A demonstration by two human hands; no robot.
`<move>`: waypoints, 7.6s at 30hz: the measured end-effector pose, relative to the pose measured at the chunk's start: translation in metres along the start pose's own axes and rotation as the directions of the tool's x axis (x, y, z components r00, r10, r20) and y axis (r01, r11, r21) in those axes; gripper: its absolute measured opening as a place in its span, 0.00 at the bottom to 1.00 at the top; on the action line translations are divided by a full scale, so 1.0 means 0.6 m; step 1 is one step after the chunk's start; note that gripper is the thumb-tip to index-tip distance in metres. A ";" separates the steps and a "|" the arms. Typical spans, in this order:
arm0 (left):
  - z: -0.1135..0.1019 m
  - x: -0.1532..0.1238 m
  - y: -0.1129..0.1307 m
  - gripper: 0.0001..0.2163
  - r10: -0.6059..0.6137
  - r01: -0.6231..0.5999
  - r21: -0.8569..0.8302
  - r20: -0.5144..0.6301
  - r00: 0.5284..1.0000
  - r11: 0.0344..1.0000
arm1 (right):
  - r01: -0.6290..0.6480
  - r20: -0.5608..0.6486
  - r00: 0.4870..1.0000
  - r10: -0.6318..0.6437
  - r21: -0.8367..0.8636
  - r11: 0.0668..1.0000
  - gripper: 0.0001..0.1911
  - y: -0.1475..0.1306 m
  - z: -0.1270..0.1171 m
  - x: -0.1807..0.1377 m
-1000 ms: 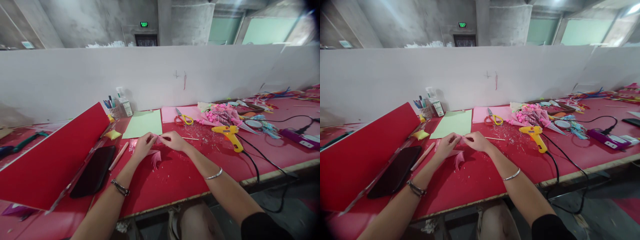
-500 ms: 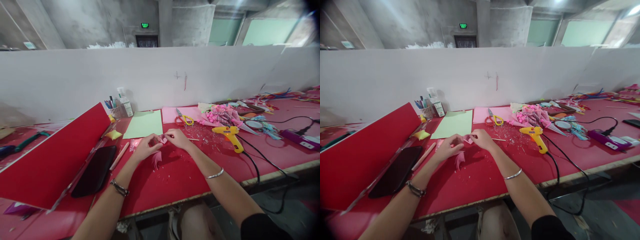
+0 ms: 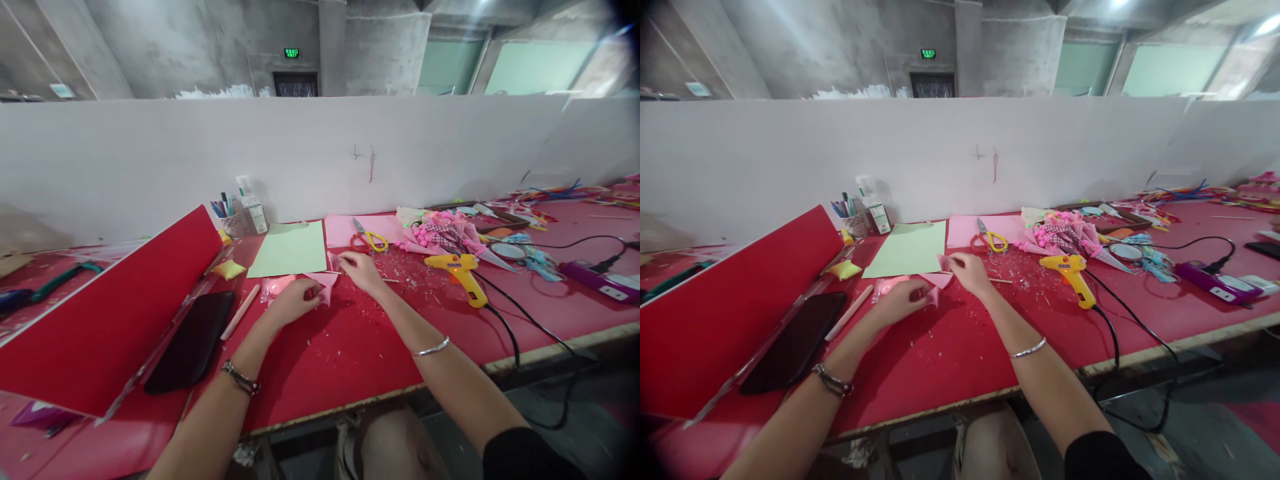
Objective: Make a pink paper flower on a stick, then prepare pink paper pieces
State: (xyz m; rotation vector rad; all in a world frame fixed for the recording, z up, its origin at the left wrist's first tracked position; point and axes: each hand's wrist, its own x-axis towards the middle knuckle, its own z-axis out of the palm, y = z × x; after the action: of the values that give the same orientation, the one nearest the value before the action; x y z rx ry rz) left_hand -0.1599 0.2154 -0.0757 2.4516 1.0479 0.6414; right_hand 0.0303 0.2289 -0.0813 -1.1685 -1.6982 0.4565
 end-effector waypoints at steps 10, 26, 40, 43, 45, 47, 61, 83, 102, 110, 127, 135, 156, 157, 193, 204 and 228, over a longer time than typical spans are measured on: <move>0.006 0.008 -0.015 0.09 -0.376 0.286 -0.377 -0.191 0.907 0.881 | -0.013 0.092 0.996 -0.007 0.218 0.976 0.09 -0.011 0.016 -0.004; 0.004 0.006 0.006 0.06 -0.183 0.080 -0.605 -0.111 0.977 0.793 | 0.012 0.219 0.973 -0.075 0.277 0.961 0.09 -0.029 0.016 -0.011; 0.004 0.008 0.005 0.06 -0.194 0.057 -0.648 -0.141 0.971 0.760 | -0.123 0.364 0.930 -0.049 0.435 0.892 0.09 -0.038 0.019 -0.015; 0.005 0.007 0.008 0.08 -0.160 0.058 -0.588 -0.123 0.979 0.807 | -0.151 0.380 0.925 -0.030 0.437 0.887 0.10 -0.037 0.022 -0.017; 0.007 0.006 0.010 0.09 -0.104 0.033 -0.535 -0.102 0.989 0.844 | -0.151 0.379 0.925 -0.029 0.436 0.887 0.10 -0.036 0.024 -0.017; 0.009 0.006 0.008 0.10 -0.055 0.002 -0.484 -0.095 0.994 0.875 | -0.151 0.378 0.925 -0.028 0.435 0.888 0.10 -0.034 0.026 -0.018; 0.012 0.013 -0.016 0.12 -0.015 -0.058 -0.287 -0.243 0.970 0.956 | -0.104 0.275 0.961 -0.012 0.404 0.909 0.10 -0.021 0.041 -0.017; 0.009 0.008 -0.007 0.12 -0.094 -0.004 -0.333 -0.276 0.956 0.943 | 0.048 0.137 0.988 -0.070 0.158 0.986 0.12 -0.035 0.028 -0.020; 0.003 0.007 -0.001 0.08 -0.233 0.025 -0.438 -0.429 0.873 0.899 | -0.149 0.323 0.946 -0.011 0.469 0.871 0.13 -0.030 0.021 -0.013; 0.000 0.003 0.010 0.08 -0.177 -0.026 -0.432 -0.423 0.889 0.902 | -0.033 0.197 0.980 -0.037 0.338 0.941 0.08 -0.022 0.018 -0.009; 0.004 0.008 0.004 0.07 -0.116 -0.038 -0.349 -0.410 0.904 0.936 | -0.033 0.207 0.977 -0.045 0.362 0.931 0.09 -0.003 0.040 -0.009; 0.004 0.008 -0.020 0.09 -0.209 0.047 -0.326 -0.484 0.850 0.944 | 0.017 0.135 0.989 -0.059 0.293 0.956 0.06 -0.013 0.029 -0.004; -0.014 -0.039 0.037 0.11 0.188 -0.144 0.189 -0.235 0.954 0.971 | 0.044 0.254 0.963 -0.087 0.169 0.985 0.04 -0.039 0.038 -0.027; -0.016 -0.045 0.041 0.08 0.208 -0.158 0.213 -0.236 0.949 0.964 | 0.056 0.278 0.955 -0.100 0.164 0.985 0.03 -0.046 0.041 -0.034; 0.028 -0.173 0.135 0.07 -0.134 0.072 0.656 0.045 0.990 0.751 | 0.154 0.393 0.855 0.337 -0.815 0.559 0.14 -0.064 -0.127 -0.098; 0.045 -0.211 0.115 0.11 -0.068 0.077 0.624 -0.039 0.997 0.778 | 0.448 0.630 0.754 0.185 -0.700 0.557 0.20 -0.126 -0.094 -0.208; 0.029 -0.189 0.118 0.09 0.054 -0.067 0.431 0.042 0.998 0.900 | 0.419 0.646 0.761 0.064 -0.564 0.712 0.12 -0.149 -0.084 -0.234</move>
State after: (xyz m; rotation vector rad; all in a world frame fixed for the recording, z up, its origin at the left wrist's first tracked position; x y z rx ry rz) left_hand -0.1798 0.0822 -0.0816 2.8723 1.2131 0.4216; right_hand 0.0378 0.0559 -0.0647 -1.4183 -2.7179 0.0466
